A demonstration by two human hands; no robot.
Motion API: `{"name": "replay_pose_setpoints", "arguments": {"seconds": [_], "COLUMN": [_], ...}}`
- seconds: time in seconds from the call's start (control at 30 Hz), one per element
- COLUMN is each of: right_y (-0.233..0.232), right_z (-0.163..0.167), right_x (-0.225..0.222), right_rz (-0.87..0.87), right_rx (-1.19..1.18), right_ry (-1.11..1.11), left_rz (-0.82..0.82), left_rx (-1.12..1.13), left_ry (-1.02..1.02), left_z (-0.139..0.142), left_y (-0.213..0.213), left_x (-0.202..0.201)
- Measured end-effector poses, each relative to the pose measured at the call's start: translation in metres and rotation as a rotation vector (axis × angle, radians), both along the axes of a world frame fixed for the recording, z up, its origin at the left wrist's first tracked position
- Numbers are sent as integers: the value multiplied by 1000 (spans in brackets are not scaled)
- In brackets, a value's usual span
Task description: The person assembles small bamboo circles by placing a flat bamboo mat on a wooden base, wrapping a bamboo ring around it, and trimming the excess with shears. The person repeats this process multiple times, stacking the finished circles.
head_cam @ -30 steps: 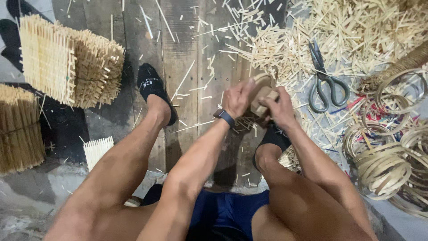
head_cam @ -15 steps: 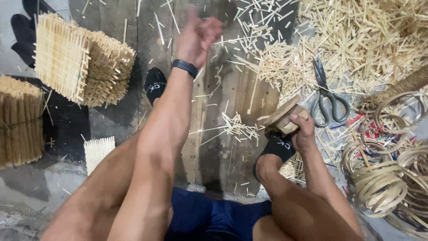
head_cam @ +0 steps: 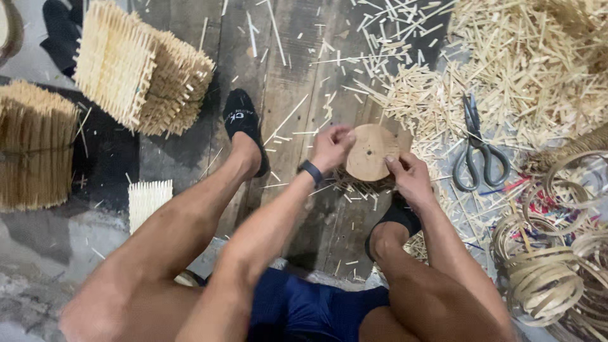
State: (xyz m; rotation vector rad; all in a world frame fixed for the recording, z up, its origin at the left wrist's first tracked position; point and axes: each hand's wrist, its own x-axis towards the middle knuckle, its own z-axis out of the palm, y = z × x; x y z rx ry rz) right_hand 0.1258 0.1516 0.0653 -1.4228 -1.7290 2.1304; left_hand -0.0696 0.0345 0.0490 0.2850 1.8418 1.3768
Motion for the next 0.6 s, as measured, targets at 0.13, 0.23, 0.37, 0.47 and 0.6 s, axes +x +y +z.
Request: {"name": "replay_pose_setpoints", "arguments": {"seconds": [0.13,0.23,0.37,0.47,0.6], "right_y": [-8,-10,-8,-8,-7], "right_z": [0,3,-1,-10,-17], "right_x": [-4,0,11,16,21], "right_rz": [-120,-94,-144,-143,-124], "right_rx": [-235,-236,-289,-297,-284], "right_ry": [143,37,65,110,94], "left_rz": [-109,-6,152,122,83], "left_rx": [-155,-424,-698,-742,-589], "left_ry": [923,1375,1248,746,954], "left_z": [48,113,174,189,175], "left_y": [-41,-96,-167,-205,-228], "left_x": [-117,-234,-309,-327,-346]}}
